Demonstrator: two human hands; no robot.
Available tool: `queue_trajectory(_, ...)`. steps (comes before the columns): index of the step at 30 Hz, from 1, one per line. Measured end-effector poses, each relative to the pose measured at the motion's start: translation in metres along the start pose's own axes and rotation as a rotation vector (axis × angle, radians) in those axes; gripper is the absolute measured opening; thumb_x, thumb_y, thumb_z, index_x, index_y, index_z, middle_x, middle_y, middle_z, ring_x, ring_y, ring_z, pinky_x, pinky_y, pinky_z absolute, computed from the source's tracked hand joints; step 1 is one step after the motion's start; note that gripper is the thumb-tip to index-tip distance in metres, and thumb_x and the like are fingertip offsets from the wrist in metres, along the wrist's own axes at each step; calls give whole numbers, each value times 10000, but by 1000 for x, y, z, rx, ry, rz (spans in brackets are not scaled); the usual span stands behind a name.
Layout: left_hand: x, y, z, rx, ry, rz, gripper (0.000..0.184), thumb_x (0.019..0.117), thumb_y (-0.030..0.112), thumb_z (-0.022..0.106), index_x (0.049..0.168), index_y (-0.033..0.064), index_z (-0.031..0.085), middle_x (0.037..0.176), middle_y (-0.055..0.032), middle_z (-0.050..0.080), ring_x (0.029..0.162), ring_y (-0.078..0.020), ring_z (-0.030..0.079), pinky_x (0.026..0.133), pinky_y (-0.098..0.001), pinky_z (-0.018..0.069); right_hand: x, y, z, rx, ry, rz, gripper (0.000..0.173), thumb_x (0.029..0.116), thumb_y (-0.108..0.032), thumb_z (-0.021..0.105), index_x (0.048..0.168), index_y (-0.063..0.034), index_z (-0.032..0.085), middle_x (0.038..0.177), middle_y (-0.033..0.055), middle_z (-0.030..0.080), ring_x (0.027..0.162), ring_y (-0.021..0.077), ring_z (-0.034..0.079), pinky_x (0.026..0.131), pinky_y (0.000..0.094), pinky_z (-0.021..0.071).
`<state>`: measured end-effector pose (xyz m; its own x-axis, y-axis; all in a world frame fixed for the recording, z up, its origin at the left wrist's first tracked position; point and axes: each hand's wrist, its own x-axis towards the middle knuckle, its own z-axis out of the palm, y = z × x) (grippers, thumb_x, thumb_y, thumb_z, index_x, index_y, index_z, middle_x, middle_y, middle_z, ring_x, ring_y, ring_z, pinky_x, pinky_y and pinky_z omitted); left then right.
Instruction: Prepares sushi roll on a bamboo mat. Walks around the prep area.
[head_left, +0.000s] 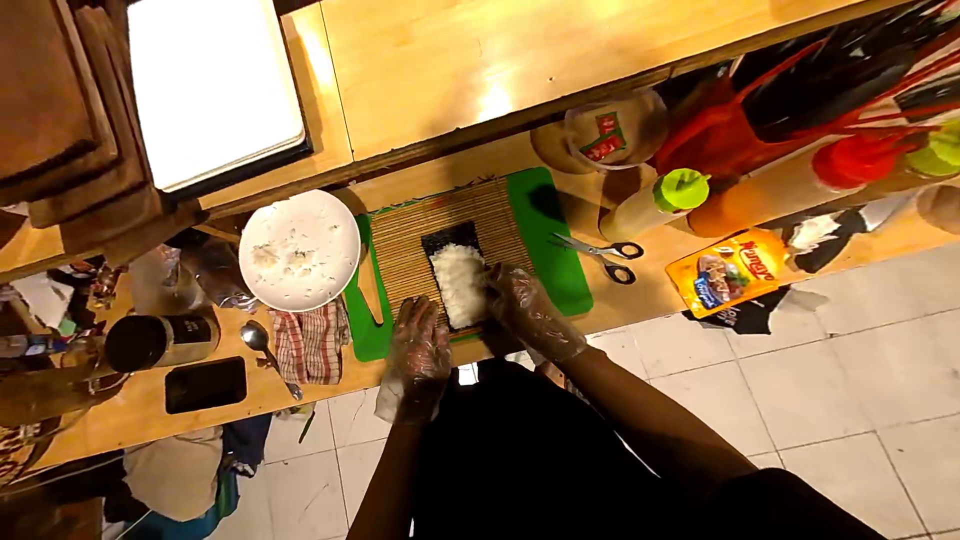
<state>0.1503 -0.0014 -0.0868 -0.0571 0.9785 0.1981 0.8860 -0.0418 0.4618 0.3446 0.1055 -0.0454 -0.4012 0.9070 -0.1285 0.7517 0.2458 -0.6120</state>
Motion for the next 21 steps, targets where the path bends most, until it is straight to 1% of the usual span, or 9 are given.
queue_trajectory(2, 2, -2, 3, 14, -23, 0, 408, 1014, 281, 472, 1280, 71, 699, 1425, -103, 619, 1431, -328, 468, 1192, -510, 368, 2, 6, -1, 19, 16, -25, 171, 955, -115, 666, 1085, -63, 765, 1085, 171, 706, 1025, 323, 693, 906, 511, 574)
queue_trajectory(5, 2, -5, 4, -9, -29, -1, 405, 1025, 272, 466, 1295, 70, 690, 1459, -115, 590, 1445, -331, 449, 1203, -507, 358, 4, 8, -5, 37, 13, -6, 150, 946, -127, 687, 1063, -59, 751, 1067, 155, 699, 980, 308, 697, 874, 508, 589)
queue_trajectory(7, -2, -8, 8, -43, -2, 3, 394, 1027, 264, 470, 1286, 64, 690, 1455, -116, 592, 1446, -322, 449, 1207, -499, 354, 4, 10, -6, 88, -23, 29, 138, 954, -148, 693, 1049, -61, 743, 1026, 138, 714, 950, 291, 706, 866, 508, 591)
queue_trajectory(9, -2, -10, 12, -107, 75, 17, 380, 1025, 251, 483, 1258, 41, 698, 1425, -137, 612, 1430, -324, 469, 1205, -500, 363, 9, 19, -14, 164, -8, 36, 124, 946, -168, 709, 1031, -88, 750, 970, 103, 732, 884, 248, 715, 825, 487, 600)
queue_trajectory(12, 0, 4, -1, -84, 82, 3, 412, 1033, 270, 462, 1310, 51, 675, 1473, -141, 570, 1455, -344, 431, 1214, -513, 346, 9, 28, -34, 260, 1, 106, 140, 963, -180, 699, 1079, -128, 758, 1027, 82, 741, 915, 226, 718, 851, 493, 600)
queue_trajectory(16, 13, 34, -8, 63, 0, 62, 478, 1037, 337, 414, 1383, 96, 639, 1521, -102, 535, 1488, -365, 373, 1218, -574, 288, 3, 28, -32, 248, 1, 50, 110, 924, -176, 741, 1019, -130, 772, 979, 63, 744, 906, 203, 716, 849, 472, 601)
queue_trajectory(19, 27, 54, -8, 189, -223, 73, 553, 1049, 402, 365, 1501, 127, 528, 1627, -39, 401, 1544, -359, 251, 1228, -599, 208, -1, 23, -17, 214, -49, 47, 88, 925, -147, 698, 972, -85, 737, 922, 99, 714, 872, 245, 701, 808, 493, 591)
queue_trajectory(20, 30, 57, -5, 200, -255, 83, 567, 1052, 414, 355, 1520, 132, 503, 1645, -30, 370, 1556, -355, 214, 1232, -605, 182, -2, 21, -17, 221, -66, 75, 96, 935, -154, 689, 981, -83, 735, 919, 101, 714, 868, 248, 702, 807, 496, 590)
queue_trajectory(21, 30, 57, 0, 181, -244, 99, 569, 1055, 424, 357, 1521, 132, 502, 1649, -27, 362, 1564, -347, 190, 1240, -613, 159, -2, 21, -18, 234, -65, 98, 101, 939, -163, 689, 988, -91, 740, 912, 95, 723, 855, 240, 707, 801, 492, 592)
